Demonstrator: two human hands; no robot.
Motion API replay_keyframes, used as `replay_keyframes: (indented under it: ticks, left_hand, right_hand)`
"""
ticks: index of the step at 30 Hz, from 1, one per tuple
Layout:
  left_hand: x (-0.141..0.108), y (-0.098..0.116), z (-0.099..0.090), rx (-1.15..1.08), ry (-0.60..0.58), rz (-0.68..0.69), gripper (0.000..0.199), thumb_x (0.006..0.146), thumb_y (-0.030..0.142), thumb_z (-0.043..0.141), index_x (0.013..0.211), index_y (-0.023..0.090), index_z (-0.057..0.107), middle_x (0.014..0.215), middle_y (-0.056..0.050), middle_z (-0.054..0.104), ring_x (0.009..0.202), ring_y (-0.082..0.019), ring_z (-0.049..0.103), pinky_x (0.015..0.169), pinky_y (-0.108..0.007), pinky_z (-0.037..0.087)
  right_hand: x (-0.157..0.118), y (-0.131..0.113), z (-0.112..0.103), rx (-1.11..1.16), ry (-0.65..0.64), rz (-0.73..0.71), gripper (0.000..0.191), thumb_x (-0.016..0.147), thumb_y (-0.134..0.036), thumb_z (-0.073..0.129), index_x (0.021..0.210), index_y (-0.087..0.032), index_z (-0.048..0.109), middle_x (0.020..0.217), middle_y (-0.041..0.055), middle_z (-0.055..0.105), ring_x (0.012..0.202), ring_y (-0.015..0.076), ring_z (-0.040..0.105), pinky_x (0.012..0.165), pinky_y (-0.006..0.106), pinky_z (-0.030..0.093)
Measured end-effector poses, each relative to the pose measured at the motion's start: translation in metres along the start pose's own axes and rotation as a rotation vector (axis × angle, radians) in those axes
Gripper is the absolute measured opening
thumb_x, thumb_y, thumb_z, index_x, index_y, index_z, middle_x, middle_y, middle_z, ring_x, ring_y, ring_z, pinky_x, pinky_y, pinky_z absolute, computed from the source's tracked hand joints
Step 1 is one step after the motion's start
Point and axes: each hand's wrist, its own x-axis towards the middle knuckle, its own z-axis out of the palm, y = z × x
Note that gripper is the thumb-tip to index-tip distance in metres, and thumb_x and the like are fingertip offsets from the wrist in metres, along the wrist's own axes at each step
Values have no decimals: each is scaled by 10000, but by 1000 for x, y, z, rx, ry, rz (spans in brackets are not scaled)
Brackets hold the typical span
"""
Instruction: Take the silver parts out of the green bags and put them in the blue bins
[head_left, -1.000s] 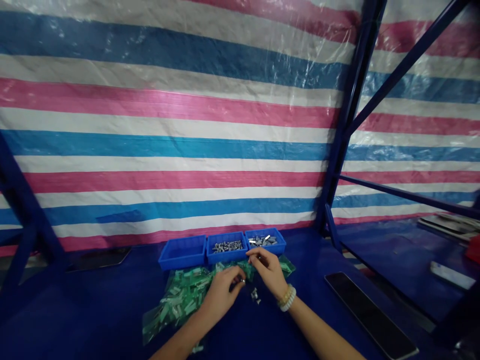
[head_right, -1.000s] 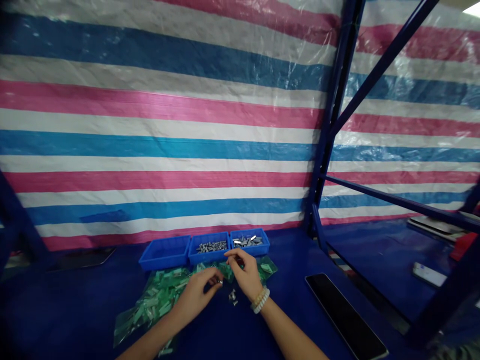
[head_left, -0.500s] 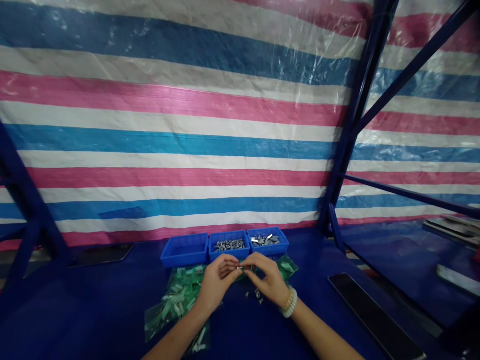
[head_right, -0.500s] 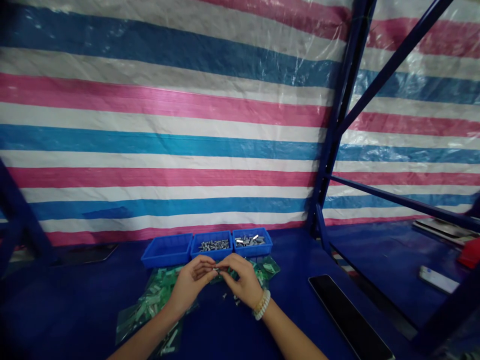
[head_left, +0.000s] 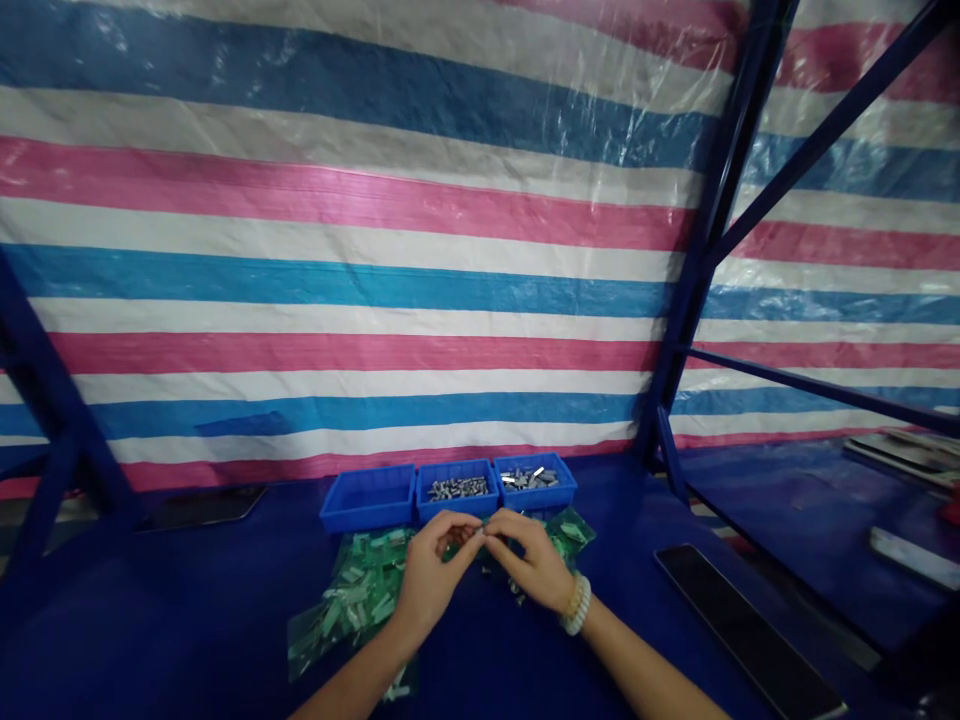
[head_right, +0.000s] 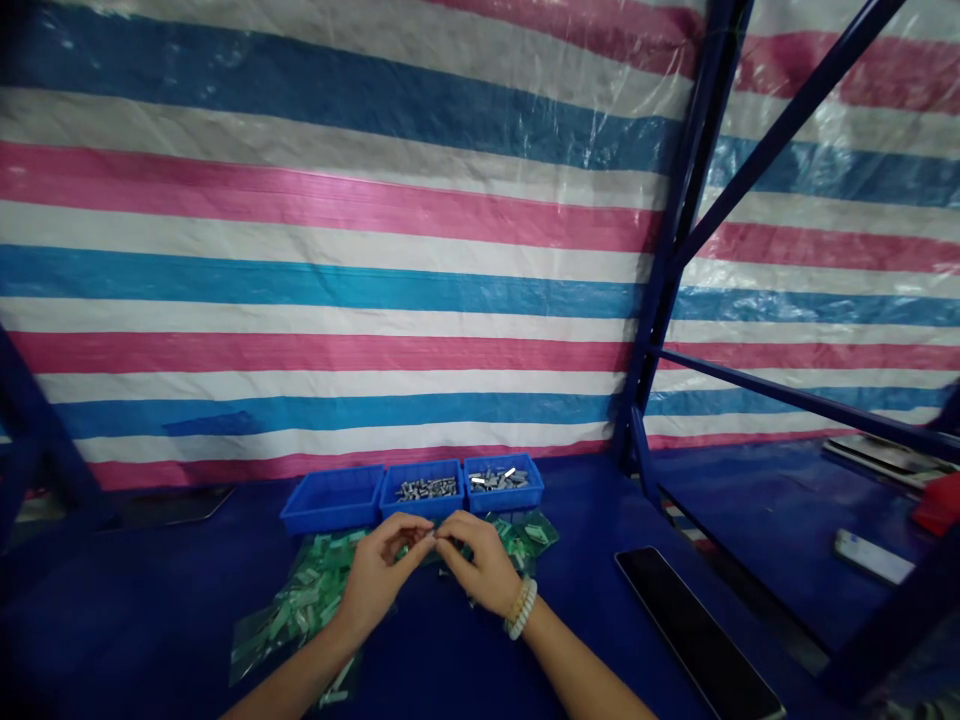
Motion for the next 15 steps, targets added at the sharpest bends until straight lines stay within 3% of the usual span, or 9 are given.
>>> replay_keyframes:
  ticks: [4, 7, 9, 13, 15]
  left_hand:
    - [36, -2, -12, 277, 37, 197, 144, 823, 249, 598, 926, 192, 681, 872, -51, 673, 778, -188, 624, 734, -321, 514]
    - [56, -4, -19, 474, 2, 248, 280, 793, 165, 606, 1067, 211, 637, 969, -57, 670, 876, -216, 615, 808, -368, 493]
    - [53, -3, -19, 577, -110, 273, 272, 787, 123, 600, 1039, 217, 637, 967, -51, 665, 920, -225, 594, 845, -379, 468]
    - [21, -3, -11, 757, -486, 308, 135, 789, 124, 624, 886, 212, 657, 910, -38, 631, 901, -223, 551, 821, -359, 431]
    - [8, -4, -6, 836, -560, 294, 149, 790, 139, 640, 916, 217, 655, 970, -45, 609, 924, -232, 531, 819, -369, 412]
  right_hand:
    - [-1, 6, -1, -64, -14, 11, 190, 917, -214, 488, 922, -197, 678, 854, 59, 665, 807, 185, 595, 753, 310, 469]
    - [-1, 12, -3, -147, 9, 45, 182, 889, -185, 503, 918, -199, 682, 817, 54, 656, 776, 188, 591, 728, 312, 468]
    - [0, 15, -4, -160, 61, 61, 186, 879, -173, 500, 908, -199, 682, 805, 50, 655, 760, 185, 593, 717, 307, 468]
    - [1, 15, -4, -133, 181, 91, 195, 866, -158, 491, 891, -198, 680, 793, 42, 662, 726, 178, 597, 679, 285, 469]
    - [1, 12, -5, -117, 205, 89, 196, 861, -155, 491, 890, -199, 680, 797, 40, 666, 724, 176, 599, 675, 280, 471]
